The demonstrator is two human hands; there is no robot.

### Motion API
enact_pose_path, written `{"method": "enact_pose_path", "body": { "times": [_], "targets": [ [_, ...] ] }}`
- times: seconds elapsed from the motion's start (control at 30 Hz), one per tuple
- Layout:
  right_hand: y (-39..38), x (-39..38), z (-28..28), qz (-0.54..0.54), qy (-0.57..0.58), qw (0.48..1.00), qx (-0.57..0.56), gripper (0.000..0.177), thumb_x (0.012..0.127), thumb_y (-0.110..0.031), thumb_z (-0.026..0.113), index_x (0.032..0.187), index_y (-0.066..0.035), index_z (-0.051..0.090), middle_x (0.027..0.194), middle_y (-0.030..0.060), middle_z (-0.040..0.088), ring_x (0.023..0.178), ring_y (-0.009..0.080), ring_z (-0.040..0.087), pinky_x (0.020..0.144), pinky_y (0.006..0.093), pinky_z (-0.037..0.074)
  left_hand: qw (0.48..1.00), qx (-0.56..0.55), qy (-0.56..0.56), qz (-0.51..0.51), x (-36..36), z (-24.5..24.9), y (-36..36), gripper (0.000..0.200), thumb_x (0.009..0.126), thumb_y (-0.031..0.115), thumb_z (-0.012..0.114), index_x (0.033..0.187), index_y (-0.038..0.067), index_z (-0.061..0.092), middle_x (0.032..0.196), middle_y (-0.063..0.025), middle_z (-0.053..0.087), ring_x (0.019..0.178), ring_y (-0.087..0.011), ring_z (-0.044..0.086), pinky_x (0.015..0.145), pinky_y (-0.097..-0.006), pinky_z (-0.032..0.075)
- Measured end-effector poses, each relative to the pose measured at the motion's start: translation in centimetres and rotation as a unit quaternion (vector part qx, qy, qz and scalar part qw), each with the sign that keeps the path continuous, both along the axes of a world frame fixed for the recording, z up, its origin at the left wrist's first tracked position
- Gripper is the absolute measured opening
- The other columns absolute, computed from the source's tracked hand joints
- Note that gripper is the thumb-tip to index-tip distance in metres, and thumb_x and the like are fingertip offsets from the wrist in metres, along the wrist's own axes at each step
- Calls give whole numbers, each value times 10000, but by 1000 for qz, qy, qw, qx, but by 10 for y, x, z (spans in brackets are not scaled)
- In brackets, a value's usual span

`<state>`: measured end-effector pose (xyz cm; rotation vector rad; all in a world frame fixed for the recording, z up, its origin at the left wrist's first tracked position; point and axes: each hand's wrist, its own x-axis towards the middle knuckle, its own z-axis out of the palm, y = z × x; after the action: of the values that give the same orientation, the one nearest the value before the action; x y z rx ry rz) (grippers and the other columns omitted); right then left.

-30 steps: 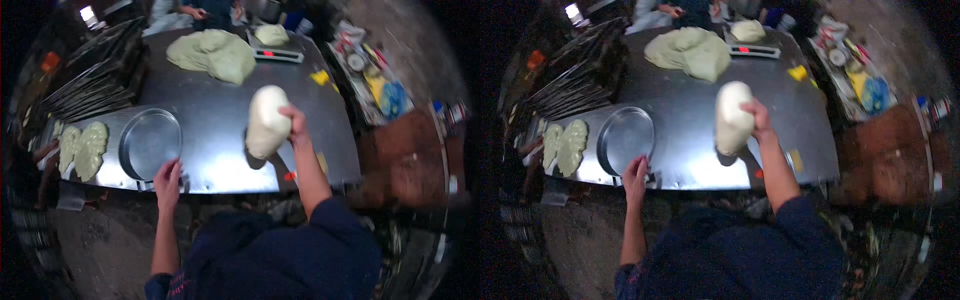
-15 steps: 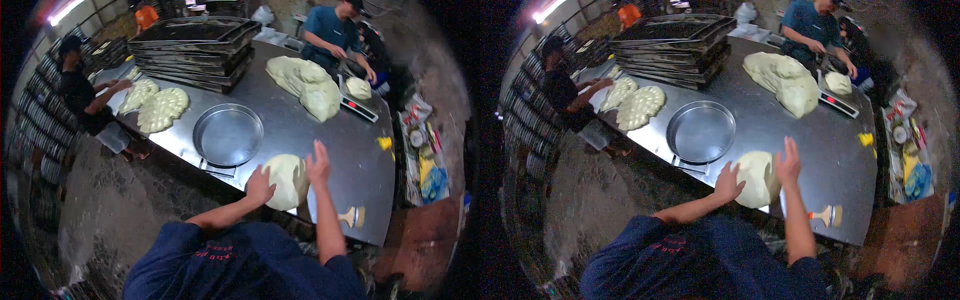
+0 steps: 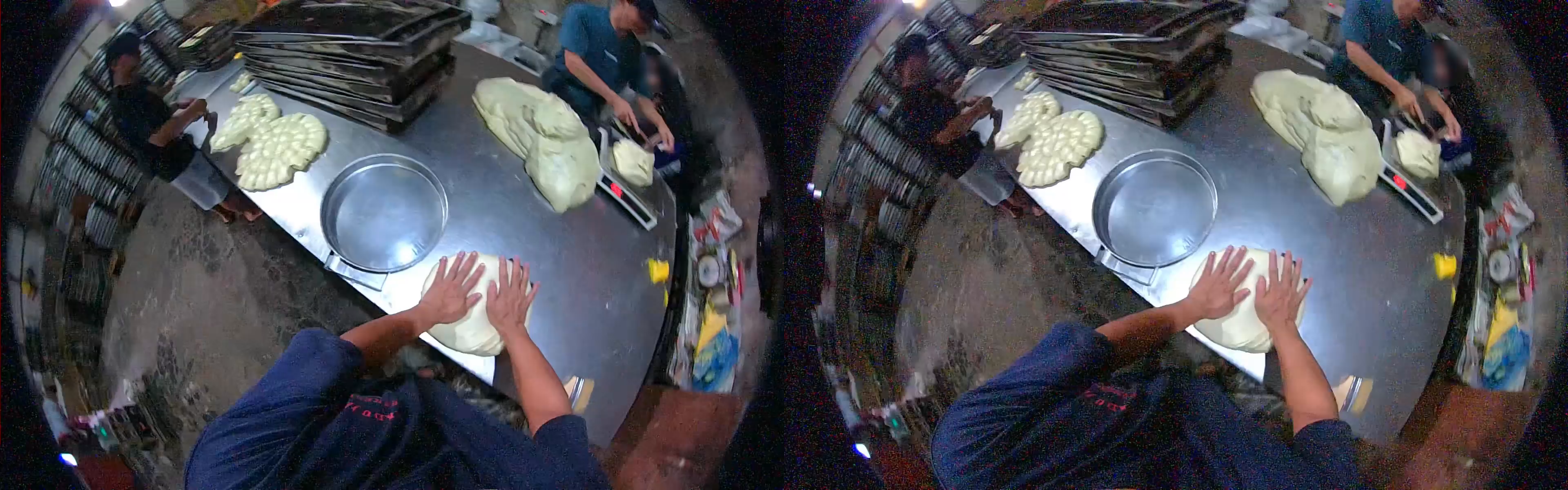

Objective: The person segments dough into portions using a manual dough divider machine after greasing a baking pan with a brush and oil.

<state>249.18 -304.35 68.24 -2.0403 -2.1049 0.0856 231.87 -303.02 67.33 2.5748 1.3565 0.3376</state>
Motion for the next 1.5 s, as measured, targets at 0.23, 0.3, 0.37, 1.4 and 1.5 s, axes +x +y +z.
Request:
{"method": "enact_pose_path", "body": {
  "times": [0.23, 0.3, 0.37, 1.4, 1.5],
  "targets": [
    [54, 15, 22, 5, 54, 973, -224, 677, 883, -445, 447, 1479, -205, 233, 1535, 152, 144, 1402, 437, 92, 1060, 679, 65, 982, -182, 46, 4, 4, -5, 45, 777, 905, 572, 368, 1506, 218, 25, 1558, -149, -29, 1413, -433, -10, 1077, -658, 60],
    [58, 1, 46, -21, 21, 959, -280, 650, 891, -383, 404, 1473, -139, 245, 1530, 169, 171, 1405, 431, 77, 1062, 677, 82, 958, -277, 73, -6, 4, 29, 65, 735, 890, 503, 452, 1496, 203, 163, 1545, -172, 109, 1407, -426, 98, 1093, -595, 169],
    [32, -18, -23, -17, -44, 998, -34, 634, 866, -314, 434, 1446, -94, 302, 1509, 202, 210, 1399, 446, 87, 1076, 656, 80, 920, -384, -48, -63, -10, -1, 117, 636, 861, 412, 545, 1408, 124, 399, 1473, -202, 307, 1343, -394, 304, 1055, -476, 315],
    [-194, -137, 40, -53, 905, 416, -76, 412, 937, -234, 457, 1299, -37, 449, 1291, 132, 509, 1192, 263, 491, 1007, 367, 404, 873, -336, -344, 81, -187, 131, -110, 579, 869, 483, 569, 1307, 110, 509, 1113, -171, 634, 974, -254, 630, 880, -366, 482],
    [-182, -162, 60, -42, 900, 426, -85, 413, 927, -242, 467, 1289, -44, 463, 1286, 134, 514, 1191, 269, 490, 1001, 371, 408, 638, -613, -447, 128, -206, 112, -117, 848, 849, 733, 363, 1441, 128, 315, 1419, -142, 415, 1292, -226, 415, 1044, -401, 365]
  ]
}}
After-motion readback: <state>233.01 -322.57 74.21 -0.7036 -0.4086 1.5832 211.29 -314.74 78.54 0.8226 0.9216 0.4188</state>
